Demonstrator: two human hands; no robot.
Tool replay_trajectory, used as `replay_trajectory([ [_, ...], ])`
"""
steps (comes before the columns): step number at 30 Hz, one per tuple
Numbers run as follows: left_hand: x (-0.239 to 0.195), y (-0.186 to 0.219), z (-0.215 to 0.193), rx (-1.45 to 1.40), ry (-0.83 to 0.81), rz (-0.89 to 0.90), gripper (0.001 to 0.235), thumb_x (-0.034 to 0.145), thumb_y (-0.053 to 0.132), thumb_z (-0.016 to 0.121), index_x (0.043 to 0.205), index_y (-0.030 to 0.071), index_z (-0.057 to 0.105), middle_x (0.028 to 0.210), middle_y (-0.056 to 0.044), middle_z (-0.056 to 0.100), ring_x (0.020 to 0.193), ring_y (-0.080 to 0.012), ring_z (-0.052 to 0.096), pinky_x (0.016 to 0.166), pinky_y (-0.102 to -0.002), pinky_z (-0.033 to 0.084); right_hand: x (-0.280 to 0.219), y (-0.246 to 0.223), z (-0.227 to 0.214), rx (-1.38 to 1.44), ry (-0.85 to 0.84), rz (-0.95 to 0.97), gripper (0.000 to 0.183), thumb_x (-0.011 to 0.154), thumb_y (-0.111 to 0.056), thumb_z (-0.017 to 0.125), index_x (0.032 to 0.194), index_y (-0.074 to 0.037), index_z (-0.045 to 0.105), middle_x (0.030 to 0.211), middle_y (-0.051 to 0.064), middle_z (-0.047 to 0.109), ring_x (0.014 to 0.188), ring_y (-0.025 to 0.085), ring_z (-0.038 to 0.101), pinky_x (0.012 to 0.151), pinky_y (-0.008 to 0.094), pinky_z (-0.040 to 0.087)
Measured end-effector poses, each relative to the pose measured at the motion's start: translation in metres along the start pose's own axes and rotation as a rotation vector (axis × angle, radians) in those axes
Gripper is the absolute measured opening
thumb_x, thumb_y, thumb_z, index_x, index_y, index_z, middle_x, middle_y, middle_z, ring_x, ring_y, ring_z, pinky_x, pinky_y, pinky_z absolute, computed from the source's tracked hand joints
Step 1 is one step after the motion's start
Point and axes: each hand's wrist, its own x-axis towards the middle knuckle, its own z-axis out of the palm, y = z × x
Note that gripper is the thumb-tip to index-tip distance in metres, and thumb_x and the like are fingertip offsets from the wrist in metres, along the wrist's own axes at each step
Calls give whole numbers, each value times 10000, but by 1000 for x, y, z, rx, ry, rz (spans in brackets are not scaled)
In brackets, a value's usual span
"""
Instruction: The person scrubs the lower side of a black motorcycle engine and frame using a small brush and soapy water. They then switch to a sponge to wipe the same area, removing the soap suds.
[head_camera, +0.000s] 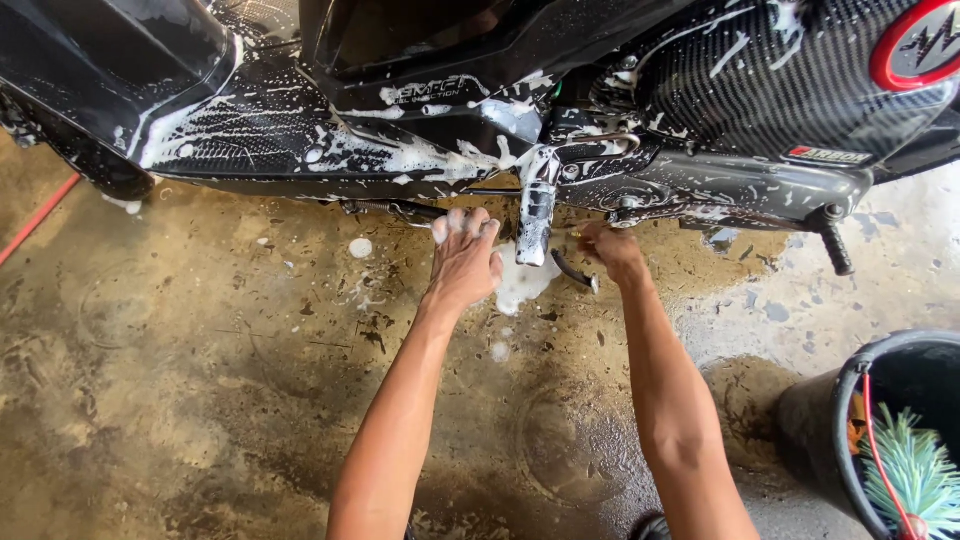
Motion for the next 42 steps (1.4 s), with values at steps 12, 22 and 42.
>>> replay_trajectory([
  [12,3,-4,5,30,50,9,437,827,231,606,1220,47,657,1232,-119,539,1175,-299,420,975,-456,303,25,-6,28,63,186,-170,371,882,-246,763,1167,-12,715,1056,222,722,1039,332,713,719,513,593],
  [22,0,-6,3,32,47,8,450,816,253,622,1212,46,662,1220,-121,531,1140,-290,420,960,-445,318,52,22,53,604,389,27,327,888,-175,652,1126,47,693,938,213,732,814,330,780,659,521,634],
  [42,0,-6,10,56,107,46,459,788,305,619,1170,54,662,1193,-98,531,1159,-307,441,972,-451,320,-33,-29,67,17,370,-160,433,921,-170,430,1072,115,720,1027,321,716,1065,422,699,930,520,542],
])
